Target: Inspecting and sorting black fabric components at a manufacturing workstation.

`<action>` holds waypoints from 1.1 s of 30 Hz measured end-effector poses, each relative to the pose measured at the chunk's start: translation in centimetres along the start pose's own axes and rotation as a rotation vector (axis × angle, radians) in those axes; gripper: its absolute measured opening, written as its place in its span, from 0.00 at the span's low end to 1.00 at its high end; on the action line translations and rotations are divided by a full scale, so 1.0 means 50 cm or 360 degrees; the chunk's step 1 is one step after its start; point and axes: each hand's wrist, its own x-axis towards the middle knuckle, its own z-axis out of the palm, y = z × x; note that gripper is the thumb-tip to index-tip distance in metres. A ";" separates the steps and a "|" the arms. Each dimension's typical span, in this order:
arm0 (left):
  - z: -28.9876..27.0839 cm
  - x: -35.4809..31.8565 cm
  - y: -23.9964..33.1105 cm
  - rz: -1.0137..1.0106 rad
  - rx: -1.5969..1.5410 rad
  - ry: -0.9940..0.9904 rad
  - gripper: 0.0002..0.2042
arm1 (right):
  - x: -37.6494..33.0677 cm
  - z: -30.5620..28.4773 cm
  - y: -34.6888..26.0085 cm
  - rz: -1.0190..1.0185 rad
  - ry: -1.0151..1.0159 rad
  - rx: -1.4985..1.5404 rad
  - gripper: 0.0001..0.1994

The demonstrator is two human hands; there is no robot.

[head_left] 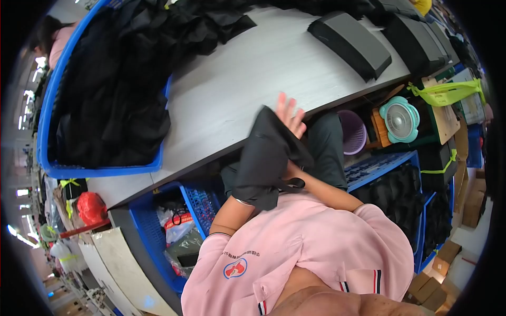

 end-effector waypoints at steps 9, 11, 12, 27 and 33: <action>0.027 -0.083 0.060 0.0639 0.0938 -0.0012 0.32 | 0.227 -0.181 -0.392 -0.0053 0.0373 -0.0812 0.15; 0.046 -0.092 0.067 0.0651 0.1104 0.0017 0.33 | 0.222 -0.167 -0.375 -0.0003 0.0392 -0.0814 0.11; 0.037 -0.094 0.081 0.0688 0.1181 0.0065 0.32 | 0.210 -0.166 -0.345 0.0127 0.0325 -0.0656 0.09; -0.161 -0.171 0.075 0.0234 0.1745 -0.0302 0.26 | 0.327 -0.239 -0.356 0.0567 0.0199 0.0620 0.10; -0.211 -0.149 0.007 -0.0146 0.0084 0.0150 0.28 | 0.337 -0.265 -0.310 0.0694 0.0549 0.0682 0.15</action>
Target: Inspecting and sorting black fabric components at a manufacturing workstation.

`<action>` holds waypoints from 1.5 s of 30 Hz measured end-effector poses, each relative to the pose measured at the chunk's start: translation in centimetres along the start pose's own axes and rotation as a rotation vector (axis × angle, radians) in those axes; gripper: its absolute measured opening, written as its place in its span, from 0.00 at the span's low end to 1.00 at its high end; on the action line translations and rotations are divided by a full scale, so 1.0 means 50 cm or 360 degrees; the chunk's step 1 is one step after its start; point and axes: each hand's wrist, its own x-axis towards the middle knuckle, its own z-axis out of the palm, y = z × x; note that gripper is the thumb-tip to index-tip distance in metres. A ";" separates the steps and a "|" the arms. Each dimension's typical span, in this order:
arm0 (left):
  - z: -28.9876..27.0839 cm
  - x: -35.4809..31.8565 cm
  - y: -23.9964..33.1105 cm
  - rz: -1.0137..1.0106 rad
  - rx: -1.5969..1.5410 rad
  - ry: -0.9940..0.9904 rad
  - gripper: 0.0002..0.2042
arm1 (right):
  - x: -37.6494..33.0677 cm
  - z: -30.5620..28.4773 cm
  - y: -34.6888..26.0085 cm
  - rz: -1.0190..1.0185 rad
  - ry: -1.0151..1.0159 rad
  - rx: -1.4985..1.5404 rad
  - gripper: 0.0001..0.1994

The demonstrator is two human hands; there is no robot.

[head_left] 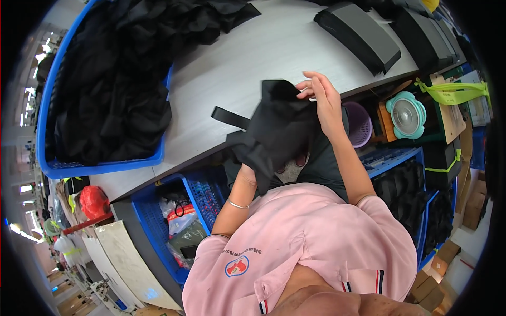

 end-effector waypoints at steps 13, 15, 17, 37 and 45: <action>-0.013 0.044 0.072 0.0086 -0.0090 -0.0138 0.30 | -0.033 -0.042 -0.035 -0.0604 -0.0797 -0.1005 0.07; -0.045 0.058 0.123 0.0312 -0.0012 0.0023 0.28 | -0.014 -0.060 -0.042 -0.0559 -0.0933 -0.0799 0.06; -0.087 0.069 0.141 0.0312 -0.0038 -0.0125 0.26 | 0.013 -0.038 -0.082 -0.0448 -0.0737 -0.0601 0.06; 0.060 0.215 0.207 0.0411 0.0940 0.0281 0.14 | 0.038 0.013 0.097 0.0630 -0.0045 0.0741 0.21; 0.124 0.254 0.191 0.0230 0.0970 -0.0138 0.16 | 0.060 -0.012 0.109 -0.0115 0.0154 -0.0956 0.16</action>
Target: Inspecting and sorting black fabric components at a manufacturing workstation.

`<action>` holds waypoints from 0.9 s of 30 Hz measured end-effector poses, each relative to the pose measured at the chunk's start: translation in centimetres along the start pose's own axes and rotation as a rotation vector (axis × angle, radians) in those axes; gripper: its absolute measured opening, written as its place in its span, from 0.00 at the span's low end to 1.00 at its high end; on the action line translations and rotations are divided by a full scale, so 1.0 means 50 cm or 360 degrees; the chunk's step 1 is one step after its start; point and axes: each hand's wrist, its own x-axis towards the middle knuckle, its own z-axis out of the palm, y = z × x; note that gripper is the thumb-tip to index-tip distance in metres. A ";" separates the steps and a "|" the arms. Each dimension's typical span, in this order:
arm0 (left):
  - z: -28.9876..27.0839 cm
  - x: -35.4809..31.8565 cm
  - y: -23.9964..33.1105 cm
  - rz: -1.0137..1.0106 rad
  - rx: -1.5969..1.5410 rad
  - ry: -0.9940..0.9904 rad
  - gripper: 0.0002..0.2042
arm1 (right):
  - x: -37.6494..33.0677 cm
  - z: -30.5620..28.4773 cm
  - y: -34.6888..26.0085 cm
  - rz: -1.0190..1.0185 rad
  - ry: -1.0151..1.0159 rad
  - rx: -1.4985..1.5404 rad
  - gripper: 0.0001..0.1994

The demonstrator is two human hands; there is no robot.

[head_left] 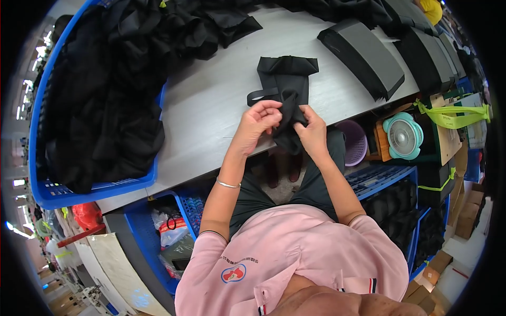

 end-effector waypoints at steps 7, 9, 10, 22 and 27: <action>-0.004 0.015 0.001 0.0121 0.0164 0.0006 0.16 | 0.013 -0.033 -0.038 0.0420 -0.0348 0.1091 0.13; 0.008 0.013 0.008 0.0111 0.0092 -0.0010 0.17 | 0.021 -0.043 -0.028 0.0447 -0.0439 0.1012 0.11; 0.014 0.014 0.017 0.0109 0.0024 -0.0025 0.18 | 0.024 -0.033 -0.021 0.0431 -0.0468 0.1025 0.11; -0.003 -0.003 0.010 0.0760 0.1005 0.0979 0.20 | 0.048 -0.057 0.000 -0.0198 0.0519 -0.0189 0.11; 0.044 -0.022 -0.012 0.0827 0.0827 0.1152 0.28 | 0.002 -0.027 0.024 -0.0124 0.0377 -0.0227 0.22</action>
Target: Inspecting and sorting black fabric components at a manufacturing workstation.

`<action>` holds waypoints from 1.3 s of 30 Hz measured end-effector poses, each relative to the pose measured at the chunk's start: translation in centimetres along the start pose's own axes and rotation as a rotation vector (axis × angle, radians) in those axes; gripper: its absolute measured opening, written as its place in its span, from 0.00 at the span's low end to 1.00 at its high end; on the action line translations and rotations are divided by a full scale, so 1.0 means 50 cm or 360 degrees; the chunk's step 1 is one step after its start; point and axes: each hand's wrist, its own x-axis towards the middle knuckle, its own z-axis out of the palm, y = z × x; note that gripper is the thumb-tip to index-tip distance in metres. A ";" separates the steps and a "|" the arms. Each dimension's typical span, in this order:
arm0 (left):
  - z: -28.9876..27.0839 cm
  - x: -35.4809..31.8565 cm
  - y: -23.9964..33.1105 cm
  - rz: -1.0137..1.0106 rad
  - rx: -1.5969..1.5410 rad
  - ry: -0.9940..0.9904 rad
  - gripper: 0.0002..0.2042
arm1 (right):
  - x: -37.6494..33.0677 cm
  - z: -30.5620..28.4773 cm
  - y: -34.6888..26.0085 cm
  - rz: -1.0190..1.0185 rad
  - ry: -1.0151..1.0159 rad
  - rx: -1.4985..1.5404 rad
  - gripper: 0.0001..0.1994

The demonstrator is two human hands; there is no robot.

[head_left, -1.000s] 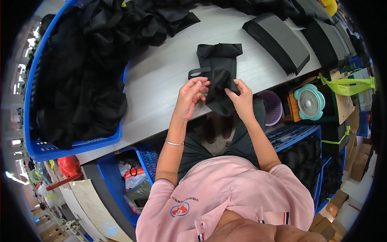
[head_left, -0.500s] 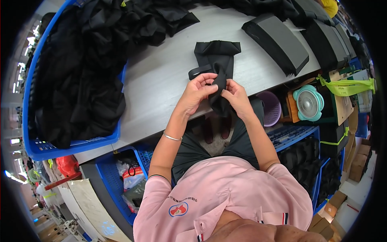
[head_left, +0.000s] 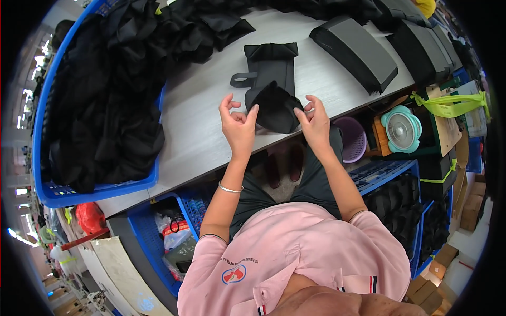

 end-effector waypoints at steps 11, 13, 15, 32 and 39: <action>-0.014 -0.020 -0.013 0.0048 0.0199 -0.0165 0.31 | 0.123 -0.099 0.008 -0.0393 0.0096 -0.0004 0.24; -0.022 -0.036 -0.003 0.0103 0.0171 -0.0117 0.31 | 0.182 -0.172 0.002 -0.0666 0.0397 -0.0574 0.24; -0.031 -0.054 0.009 0.0065 0.0006 -0.0068 0.29 | 0.248 -0.236 0.030 -0.0742 0.0693 -0.1072 0.28; 0.001 -0.216 -0.010 -0.0718 -0.0934 -0.1242 0.27 | 0.054 -0.240 -0.037 -0.0951 0.0137 -0.1645 0.06; 0.110 -0.287 -0.068 -0.1410 -0.1415 -0.1570 0.45 | -0.238 -0.202 -0.085 -0.0485 -0.0266 -0.0576 0.09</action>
